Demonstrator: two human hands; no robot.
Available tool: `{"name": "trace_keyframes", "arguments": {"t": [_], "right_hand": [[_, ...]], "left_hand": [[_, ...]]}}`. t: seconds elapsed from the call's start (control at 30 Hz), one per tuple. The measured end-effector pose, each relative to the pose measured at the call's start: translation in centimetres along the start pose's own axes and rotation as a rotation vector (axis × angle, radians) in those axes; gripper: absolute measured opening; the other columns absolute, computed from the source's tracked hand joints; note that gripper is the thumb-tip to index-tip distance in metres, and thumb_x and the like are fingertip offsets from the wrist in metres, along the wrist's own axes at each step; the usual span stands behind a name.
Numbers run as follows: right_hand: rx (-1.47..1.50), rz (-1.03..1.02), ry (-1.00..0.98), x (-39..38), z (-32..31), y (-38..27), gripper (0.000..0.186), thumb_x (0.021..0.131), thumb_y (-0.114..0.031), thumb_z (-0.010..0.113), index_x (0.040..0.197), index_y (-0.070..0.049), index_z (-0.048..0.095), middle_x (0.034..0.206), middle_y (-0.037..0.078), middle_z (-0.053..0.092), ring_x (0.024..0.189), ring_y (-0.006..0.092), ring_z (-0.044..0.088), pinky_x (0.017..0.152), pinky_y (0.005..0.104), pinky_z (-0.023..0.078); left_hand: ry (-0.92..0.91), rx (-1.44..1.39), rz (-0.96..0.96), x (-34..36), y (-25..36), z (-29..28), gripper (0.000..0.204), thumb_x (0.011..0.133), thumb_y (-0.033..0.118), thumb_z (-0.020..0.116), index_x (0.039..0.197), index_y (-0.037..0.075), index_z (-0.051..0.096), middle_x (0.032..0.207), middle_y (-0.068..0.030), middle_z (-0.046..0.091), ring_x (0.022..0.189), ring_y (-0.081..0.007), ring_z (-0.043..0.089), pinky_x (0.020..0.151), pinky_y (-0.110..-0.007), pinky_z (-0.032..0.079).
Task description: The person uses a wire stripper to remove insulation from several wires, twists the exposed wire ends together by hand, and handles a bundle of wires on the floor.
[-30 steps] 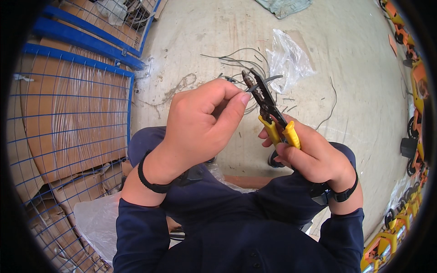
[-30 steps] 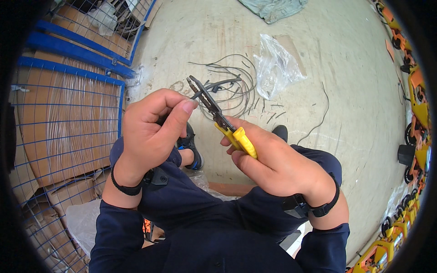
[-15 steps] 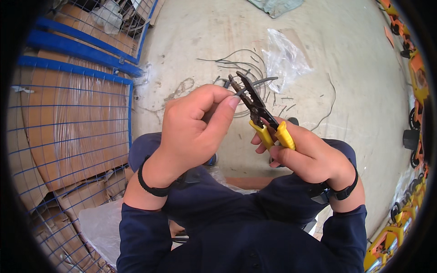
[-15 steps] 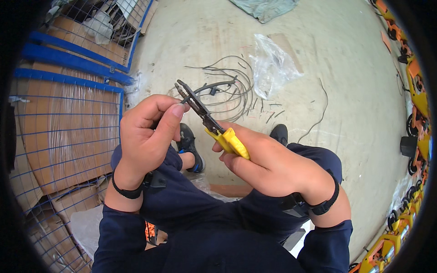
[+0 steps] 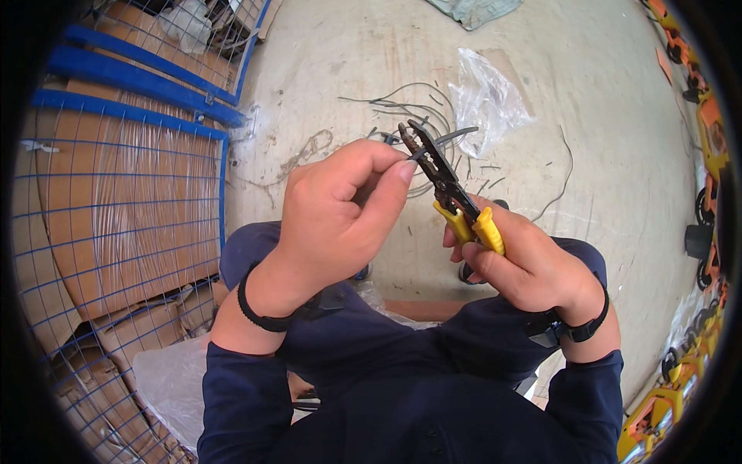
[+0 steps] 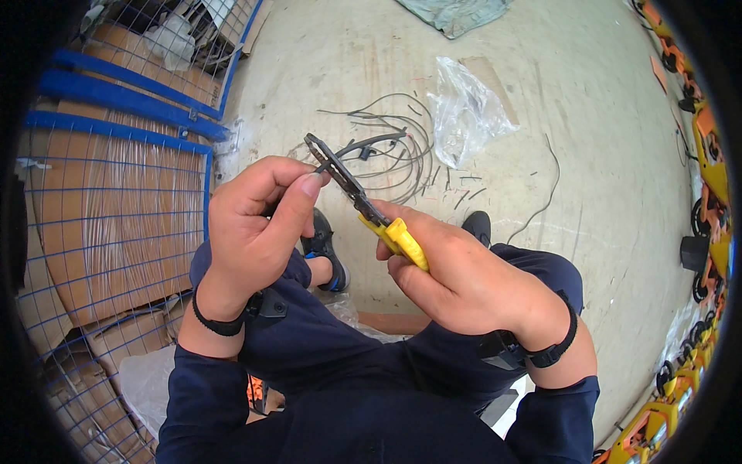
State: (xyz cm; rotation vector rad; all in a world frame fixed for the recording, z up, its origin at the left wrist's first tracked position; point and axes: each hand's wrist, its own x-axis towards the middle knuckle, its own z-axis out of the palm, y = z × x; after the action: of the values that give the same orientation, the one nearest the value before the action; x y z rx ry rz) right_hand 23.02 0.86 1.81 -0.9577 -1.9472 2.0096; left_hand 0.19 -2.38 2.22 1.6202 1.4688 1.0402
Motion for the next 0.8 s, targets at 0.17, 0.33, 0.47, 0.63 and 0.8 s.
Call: {"name": "trace_keyframes", "arguments": {"t": [0.17, 0.33, 0.47, 0.63, 0.8], "right_hand": [[-0.067, 0.021, 0.016, -0.1, 0.0, -0.9, 0.056, 0.089, -0.004, 0.048, 0.141, 0.005, 0.031, 0.097, 0.015, 0.060, 0.090, 0.0263, 0.061, 0.082, 0.0335, 0.048], [-0.197, -0.038, 0.058, 0.0, 0.2, -0.5, 0.058, 0.087, -0.003, 0.049, 0.142, 0.004, 0.031, 0.096, 0.018, 0.061, 0.092, 0.0311, 0.062, 0.082, 0.0354, 0.048], [-0.325, -0.078, 0.129, 0.2, 0.3, 0.2, 0.058, 0.085, -0.003, 0.051, 0.140, 0.005, 0.034, 0.103, 0.022, 0.060, 0.096, 0.0356, 0.062, 0.083, 0.0381, 0.049], [-0.373, -0.076, 0.142, 0.3, 0.4, 0.2, 0.057, 0.084, -0.002, 0.051, 0.139, 0.005, 0.036, 0.105, 0.023, 0.058, 0.096, 0.0367, 0.061, 0.083, 0.0384, 0.048], [-0.204, 0.049, 0.129, 0.6, 0.7, 0.5, 0.047, 0.084, 0.001, 0.050, 0.130, 0.003, 0.040, 0.100, 0.018, 0.058, 0.091, 0.0309, 0.061, 0.082, 0.0355, 0.048]], "left_hand": [[0.022, -0.020, 0.024, 0.1, 0.0, 0.2, 0.009, 0.093, 0.005, 0.059, 0.093, -0.003, 0.064, 0.068, 0.0001, 0.060, 0.055, -0.0021, 0.053, 0.048, -0.017, 0.038], [0.031, 0.020, 0.024, 0.2, -0.1, 0.2, 0.009, 0.092, 0.005, 0.060, 0.090, -0.002, 0.065, 0.066, 0.0001, 0.060, 0.054, -0.0023, 0.053, 0.047, -0.017, 0.038], [0.048, 0.086, 0.059, 0.3, -0.2, 0.4, 0.008, 0.090, 0.006, 0.062, 0.086, -0.001, 0.065, 0.061, 0.0016, 0.058, 0.052, -0.0016, 0.050, 0.047, -0.018, 0.036], [0.038, 0.154, 0.054, 0.3, -0.1, 0.0, 0.009, 0.090, 0.006, 0.062, 0.084, -0.001, 0.064, 0.058, 0.0023, 0.055, 0.052, -0.0008, 0.046, 0.046, -0.019, 0.034], [0.059, 0.132, 0.044, 0.6, -0.4, 0.5, 0.006, 0.085, 0.006, 0.063, 0.079, 0.003, 0.061, 0.055, -0.0088, 0.054, 0.044, -0.0210, 0.052, 0.044, -0.031, 0.039]]}}
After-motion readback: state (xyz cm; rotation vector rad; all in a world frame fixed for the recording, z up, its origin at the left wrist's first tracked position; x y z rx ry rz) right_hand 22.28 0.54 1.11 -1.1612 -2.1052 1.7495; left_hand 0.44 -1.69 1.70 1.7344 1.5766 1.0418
